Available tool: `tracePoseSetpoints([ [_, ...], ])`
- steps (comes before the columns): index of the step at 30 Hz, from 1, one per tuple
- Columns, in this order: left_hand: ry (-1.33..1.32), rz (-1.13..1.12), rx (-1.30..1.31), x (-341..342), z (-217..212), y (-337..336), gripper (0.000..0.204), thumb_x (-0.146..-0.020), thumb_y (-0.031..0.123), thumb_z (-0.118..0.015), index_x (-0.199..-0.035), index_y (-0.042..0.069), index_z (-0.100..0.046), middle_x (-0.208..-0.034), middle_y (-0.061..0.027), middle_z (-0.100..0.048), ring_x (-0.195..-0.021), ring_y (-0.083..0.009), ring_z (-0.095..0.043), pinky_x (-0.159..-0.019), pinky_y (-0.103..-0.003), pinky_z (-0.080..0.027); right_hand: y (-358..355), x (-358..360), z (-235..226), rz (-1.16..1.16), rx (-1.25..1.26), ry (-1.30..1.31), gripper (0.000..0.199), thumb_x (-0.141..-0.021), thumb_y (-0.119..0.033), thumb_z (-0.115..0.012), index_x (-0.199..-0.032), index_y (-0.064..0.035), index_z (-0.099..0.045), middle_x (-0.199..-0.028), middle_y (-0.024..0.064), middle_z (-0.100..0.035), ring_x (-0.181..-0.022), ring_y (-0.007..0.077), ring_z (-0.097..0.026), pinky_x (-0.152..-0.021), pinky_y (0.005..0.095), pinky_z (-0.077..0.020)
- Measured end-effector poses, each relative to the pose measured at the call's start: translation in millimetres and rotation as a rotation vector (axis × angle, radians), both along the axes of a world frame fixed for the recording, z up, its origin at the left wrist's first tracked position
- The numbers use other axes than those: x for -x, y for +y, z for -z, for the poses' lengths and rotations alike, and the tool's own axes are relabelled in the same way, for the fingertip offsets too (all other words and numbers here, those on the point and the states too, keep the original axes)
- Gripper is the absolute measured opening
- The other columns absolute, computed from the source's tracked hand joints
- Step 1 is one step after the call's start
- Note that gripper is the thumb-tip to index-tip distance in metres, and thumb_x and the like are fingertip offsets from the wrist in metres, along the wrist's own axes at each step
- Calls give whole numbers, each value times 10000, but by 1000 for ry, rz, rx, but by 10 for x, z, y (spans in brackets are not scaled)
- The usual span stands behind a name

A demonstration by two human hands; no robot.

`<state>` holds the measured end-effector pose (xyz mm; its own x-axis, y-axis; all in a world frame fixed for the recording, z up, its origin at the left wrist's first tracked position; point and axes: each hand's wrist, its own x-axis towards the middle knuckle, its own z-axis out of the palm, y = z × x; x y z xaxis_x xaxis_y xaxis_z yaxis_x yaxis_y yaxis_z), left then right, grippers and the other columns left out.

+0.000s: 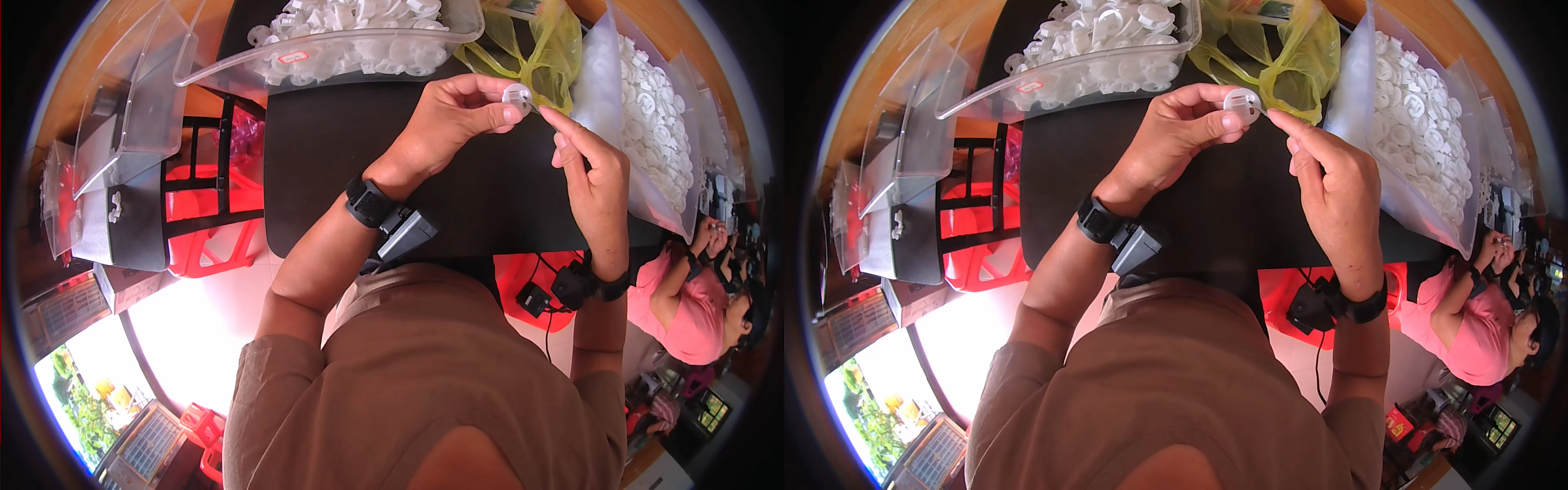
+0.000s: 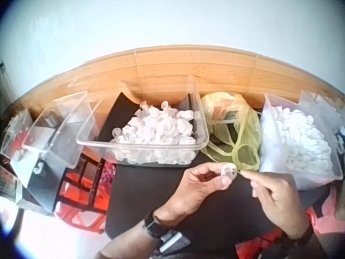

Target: The person picks up a white plastic component and uses a thin metal tool to press into its center before placing it in a bin and repeating the process.

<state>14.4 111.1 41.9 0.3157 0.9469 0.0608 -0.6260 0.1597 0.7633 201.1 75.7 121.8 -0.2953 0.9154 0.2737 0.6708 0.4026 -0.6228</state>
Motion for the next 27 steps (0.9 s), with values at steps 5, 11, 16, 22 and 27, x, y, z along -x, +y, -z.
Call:
tracePoseSetpoints([
  [5, 0, 8, 21, -12, -22, -9, 280, -827, 73, -728, -1080, -18, -650, -981, -82, -679, -879, -134, -648, -806, -263, -550, -6, 5, -8, 3, 5, -7, 312, -905, 4, -512, -1156, -99, -667, -699, 88, -578, -577, 140, -541, -577, 270, -451],
  [11, 9, -3, -8, -11, 10, -4, 283, -822, 68, -731, -1079, -17, -650, -975, -80, -682, -882, -132, -648, -808, -263, -547, -18, -20, -50, 8, 60, -46, 305, -923, -43, -518, -1202, -62, -639, -722, 73, -575, -615, 108, -502, -611, 250, -442],
  [16, 25, -11, -46, -20, 23, 3, 282, -818, 53, -732, -1077, -19, -649, -972, -79, -685, -881, -130, -649, -815, -264, -543, -12, -30, -36, 5, 52, -54, 304, -926, -46, -514, -1202, -67, -640, -715, 70, -570, -613, 107, -499, -610, 253, -440],
  [22, 66, 14, -64, -12, 34, 3, 290, -836, 50, -712, -1113, 7, -636, -1049, -65, -667, -952, -128, -629, -855, -268, -524, -15, -20, -33, 10, 72, -55, 304, -926, -46, -516, -1202, -71, -641, -710, 63, -561, -612, 105, -497, -610, 251, -441],
  [27, 75, -7, -113, -19, 50, 7, 272, -832, 35, -711, -1095, 8, -646, -1043, -65, -671, -954, -126, -628, -857, -266, -521, -12, -16, -36, 20, 64, -84, 310, -922, -38, -517, -1201, -84, -644, -710, 72, -567, -603, 112, -497, -603, 253, -443],
])
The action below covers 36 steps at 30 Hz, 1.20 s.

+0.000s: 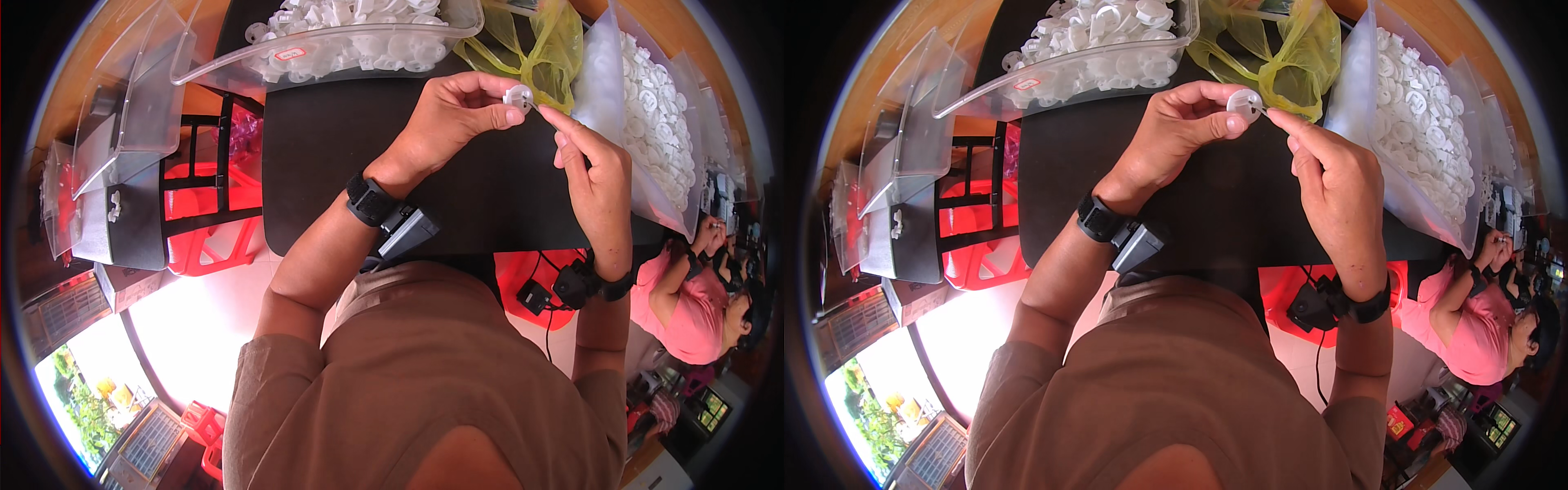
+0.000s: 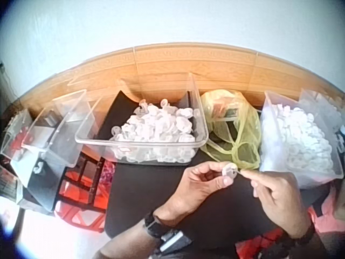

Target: The person picks up a white plastic component and uses a thin metal tool to press into its center before placing it in a bin and repeating the process.

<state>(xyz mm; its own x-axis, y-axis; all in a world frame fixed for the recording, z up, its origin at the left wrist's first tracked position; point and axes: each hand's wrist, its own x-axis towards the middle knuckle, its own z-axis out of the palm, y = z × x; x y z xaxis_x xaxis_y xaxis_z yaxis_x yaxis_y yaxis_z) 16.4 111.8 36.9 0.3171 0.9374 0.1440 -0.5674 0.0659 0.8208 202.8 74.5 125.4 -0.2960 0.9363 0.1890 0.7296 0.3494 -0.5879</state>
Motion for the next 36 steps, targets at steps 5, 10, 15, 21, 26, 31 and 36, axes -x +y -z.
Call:
tracePoseSetpoints([
  [5, 20, -6, -1, 2, -6, -4, 268, -824, 19, -713, -1085, 6, -651, -1040, -68, -674, -946, -125, -632, -860, -265, -520, 3, 13, -20, 4, -18, -31, 321, -892, -9, -513, -1164, -95, -659, -717, 110, -592, -579, 168, -535, -583, 286, -452],
  [10, 44, -3, 4, -3, -16, -20, 275, -818, 12, -717, -1084, -3, -650, -1026, -72, -678, -922, -126, -643, -856, -264, -528, 18, 14, -23, -8, -90, -94, 332, -848, 19, -524, -1114, -106, -678, -780, 152, -647, -625, 275, -620, -589, 349, -479],
  [15, 140, -46, -41, -34, 13, -21, 259, -798, -13, -724, -1049, -35, -665, -944, -82, -697, -862, -115, -657, -791, -241, -546, 67, -9, -116, -111, -145, -259, 279, -840, -13, -549, -1067, -99, -686, -823, 156, -662, -702, 330, -637, -610, 399, -491],
  [21, 324, -11, -93, -22, 43, -28, 287, -794, -11, -729, -1073, -23, -663, -992, -68, -683, -905, -124, -649, -833, -251, -535, 201, -96, -206, -218, -55, -389, 238, -837, -37, -544, -1017, -85, -693, -789, 163, -655, -702, 356, -619, -612, 420, -487],
  [26, 352, 3, -125, -28, 49, -38, 290, -786, -3, -740, -1067, -18, -669, -989, -64, -684, -893, -116, -647, -821, -244, -533, 213, -98, -245, -254, -57, -447, 232, -826, -45, -541, -993, -83, -699, -784, 162, -654, -706, 360, -619, -613, 424, -491],
  [31, 320, 37, -104, -6, 64, -16, 291, -793, 5, -736, -1075, -21, -666, -986, -61, -685, -893, -111, -646, -811, -237, -529, 213, -73, -277, -301, -159, -536, 233, -821, -53, -546, -984, -100, -706, -765, 157, -655, -696, 354, -626, -611, 427, -499],
  [36, 281, 110, -51, -12, 58, 0, 294, -809, 16, -727, -1090, -32, -654, -985, -58, -687, -897, -109, -646, -823, -241, -526, 227, -95, -284, -279, -82, -538, 222, -827, -56, -549, -989, -97, -696, -767, 151, -659, -690, 351, -628, -605, 424, -498],
])
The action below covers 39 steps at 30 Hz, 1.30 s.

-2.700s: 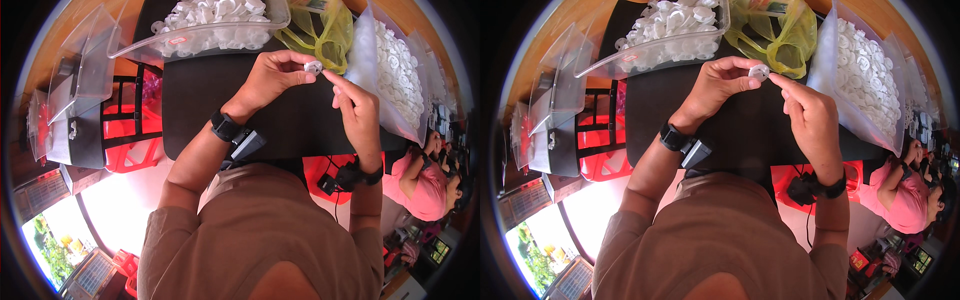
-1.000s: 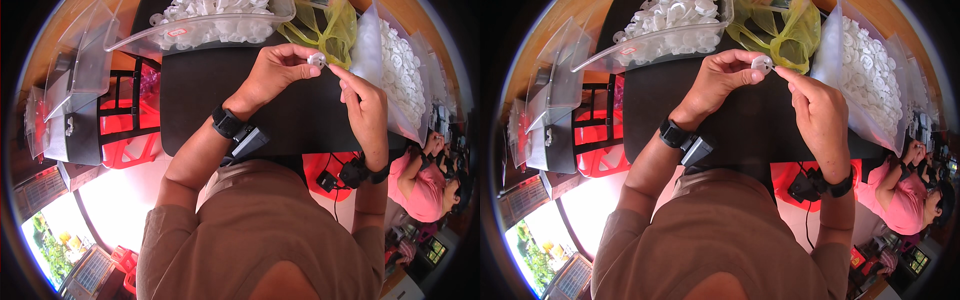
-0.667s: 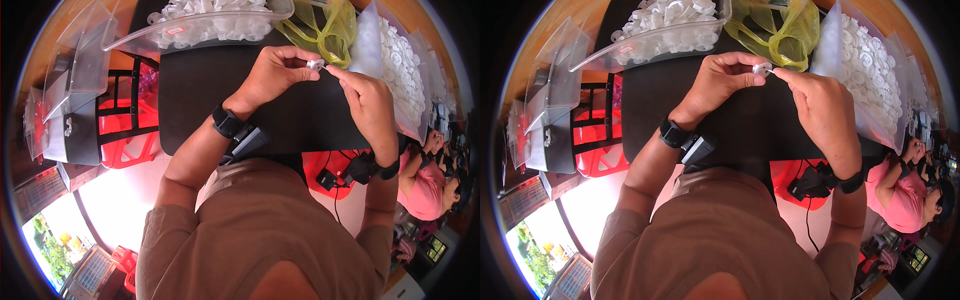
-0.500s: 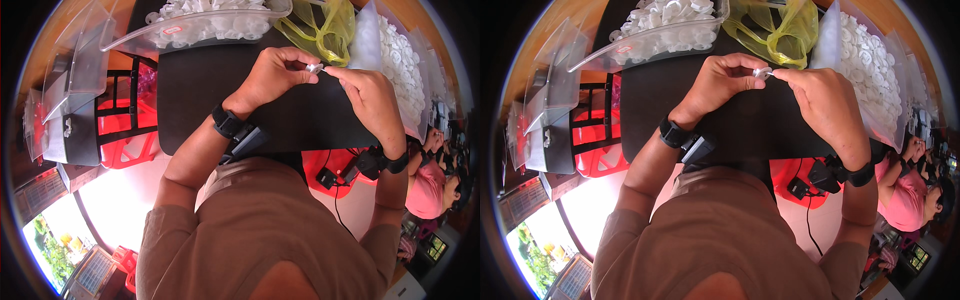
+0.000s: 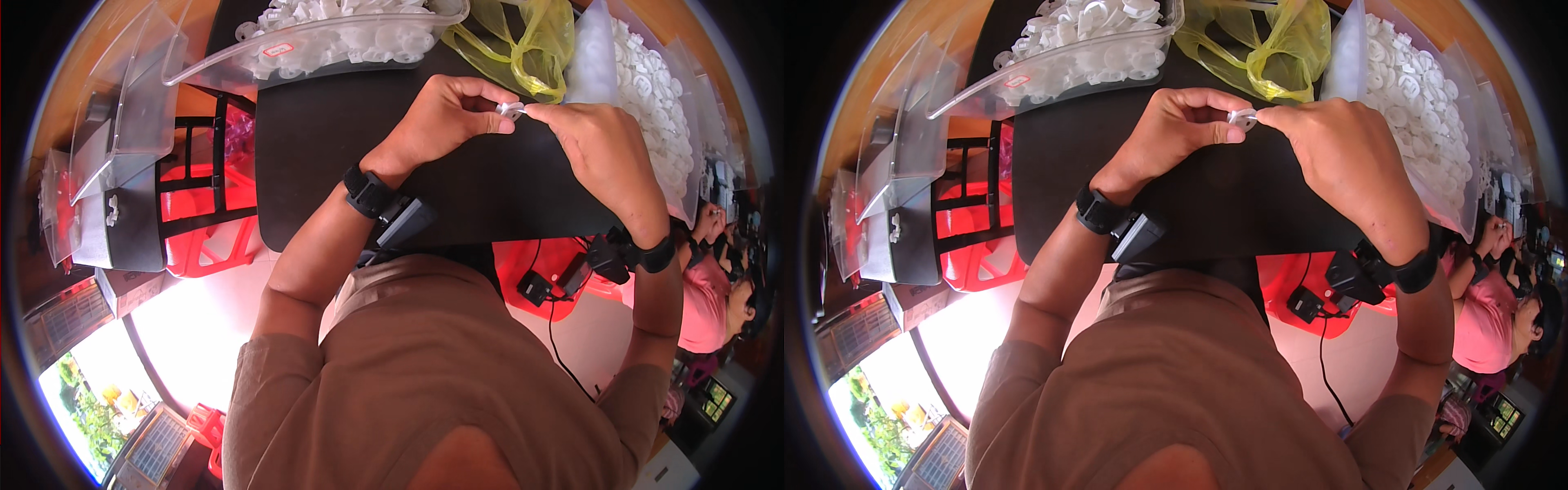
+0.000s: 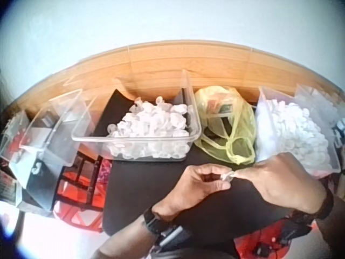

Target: The person picks up a white plastic component and uses a thin metal tool to press into its center before placing it in a bin and repeating the process.

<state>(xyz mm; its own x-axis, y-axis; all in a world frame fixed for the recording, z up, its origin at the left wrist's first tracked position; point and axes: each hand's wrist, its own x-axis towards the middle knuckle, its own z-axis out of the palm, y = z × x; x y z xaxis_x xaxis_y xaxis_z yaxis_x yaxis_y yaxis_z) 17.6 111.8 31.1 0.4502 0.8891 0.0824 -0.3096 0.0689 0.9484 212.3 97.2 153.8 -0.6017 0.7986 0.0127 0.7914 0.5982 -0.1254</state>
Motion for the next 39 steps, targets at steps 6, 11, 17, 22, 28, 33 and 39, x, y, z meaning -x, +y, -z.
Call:
tracePoseSetpoints([
  [6, -231, -49, 50, 6, -65, 18, 278, -820, 30, -722, -1088, 4, -655, -1013, -65, -678, -946, -126, -640, -842, -260, -529, -71, 43, -17, 21, -38, 343, 269, -842, -16, -552, -1074, -84, -671, -748, 174, -644, -634, 323, -624, -582, 393, -484],
  [11, -329, -57, 126, 48, -120, 20, 288, -823, 26, -716, -1098, -6, -640, -1012, -81, -674, -933, -146, -646, -845, -281, -540, -139, 73, 72, 160, -20, 509, 262, -900, -22, -537, -1125, -78, -659, -666, 128, -582, -538, 184, -530, -539, 297, -435],
  [17, -401, -29, 174, 93, -120, 19, 327, -853, 26, -678, -1172, 34, -603, -1094, -69, -650, -1000, -163, -634, -902, -297, -530, -212, 136, 291, 242, 44, 648, 259, -925, -32, -535, -1151, -67, -658, -619, 52, -500, -536, 80, -433, -511, 245, -387],
  [22, -440, -26, 199, 97, -117, 5, 323, -857, 23, -672, -1172, 38, -604, -1114, -69, -646, -1027, -175, -629, -910, -300, -528, -231, 213, 326, 237, 41, 703, 265, -925, -28, -537, -1158, -63, -658, -618, 39, -502, -538, 81, -438, -512, 246, -389],
  [28, -466, -24, 224, 89, -116, 4, 324, -857, 32, -675, -1172, 39, -604, -1119, -78, -646, -1029, -184, -631, -915, -302, -527, -242, 234, 342, 249, 39, 696, 272, -921, -20, -539, -1161, -65, -659, -624, 50, -511, -538, 87, -446, -520, 249, -399],
  [33, -473, -40, 230, 86, -96, -3, 325, -858, 41, -677, -1175, 37, -603, -1117, -82, -648, -1025, -182, -633, -909, -300, -528, -237, 235, 341, 250, 32, 670, 259, -920, -18, -539, -1142, -59, -665, -649, 81, -555, -545, 101, -473, -531, 255, -411],
  [39, -465, -69, 226, 57, -103, -12, 306, -849, 38, -689, -1147, 28, -622, -1091, -80, -658, -1000, -168, -638, -893, -291, -532, -239, 218, 383, 223, -66, 555, 304, -861, 12, -559, -1117, -100, -678, -804, 150, -658, -611, 225, -614, -579, 311, -475],
])
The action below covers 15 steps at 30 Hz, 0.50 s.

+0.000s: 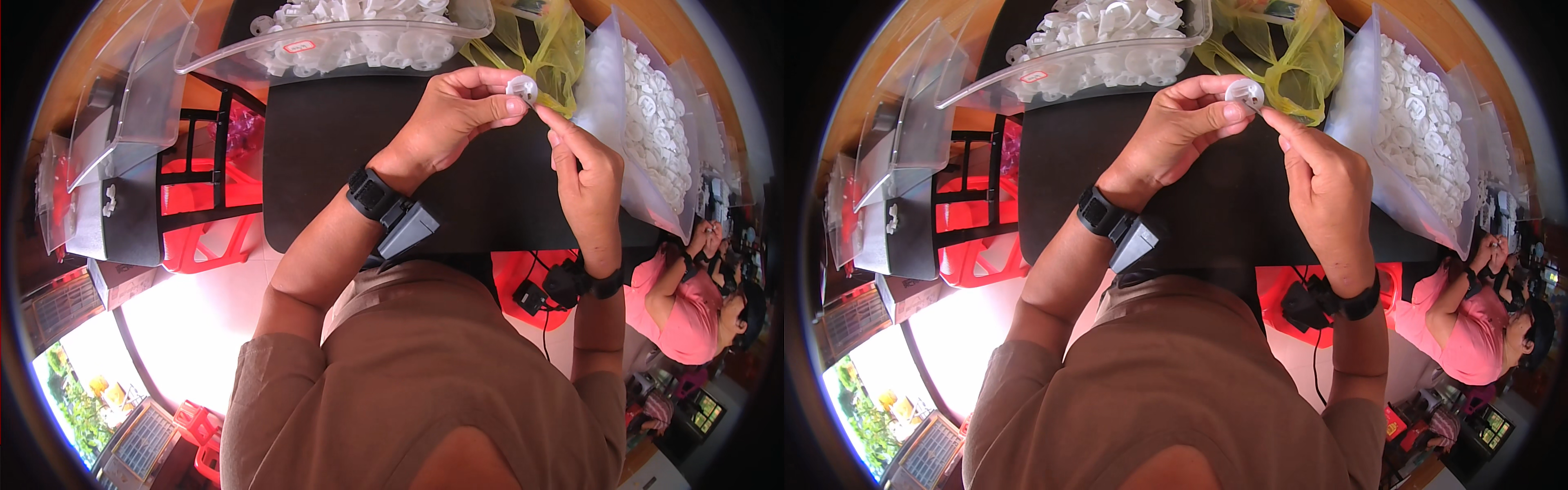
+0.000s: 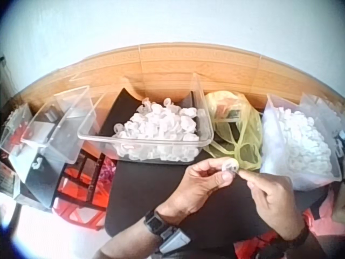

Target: The person picks up a white plastic component and uses a thin metal tool to press into its center before placing it in a bin and repeating the process.

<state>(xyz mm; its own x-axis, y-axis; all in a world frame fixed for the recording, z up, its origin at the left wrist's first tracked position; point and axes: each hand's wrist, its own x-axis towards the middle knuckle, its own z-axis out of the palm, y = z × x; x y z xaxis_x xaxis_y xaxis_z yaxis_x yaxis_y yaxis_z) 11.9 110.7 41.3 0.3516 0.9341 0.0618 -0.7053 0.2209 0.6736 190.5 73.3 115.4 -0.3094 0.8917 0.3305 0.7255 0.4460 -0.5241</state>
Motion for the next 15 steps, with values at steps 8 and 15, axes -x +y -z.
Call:
tracePoseSetpoints([
  [8, 174, -10, -103, 14, 25, 19, 306, -829, 20, -707, -1124, 2, -629, -1055, -77, -664, -935, -143, -639, -851, -275, -533, -27, -15, -309, -28, -14, -296, 316, -834, 9, -554, -1095, -115, -684, -851, 147, -667, -712, 293, -652, -626, 367, -506],
  [15, 172, 21, -155, 45, 0, 43, 315, -839, 37, -701, -1141, 9, -616, -1044, -70, -660, -938, -143, -639, -855, -278, -532, 44, -106, -438, -48, -30, -218, 305, -838, 14, -553, -1092, -104, -673, -841, 145, -661, -702, 298, -643, -621, 354, -498],
])
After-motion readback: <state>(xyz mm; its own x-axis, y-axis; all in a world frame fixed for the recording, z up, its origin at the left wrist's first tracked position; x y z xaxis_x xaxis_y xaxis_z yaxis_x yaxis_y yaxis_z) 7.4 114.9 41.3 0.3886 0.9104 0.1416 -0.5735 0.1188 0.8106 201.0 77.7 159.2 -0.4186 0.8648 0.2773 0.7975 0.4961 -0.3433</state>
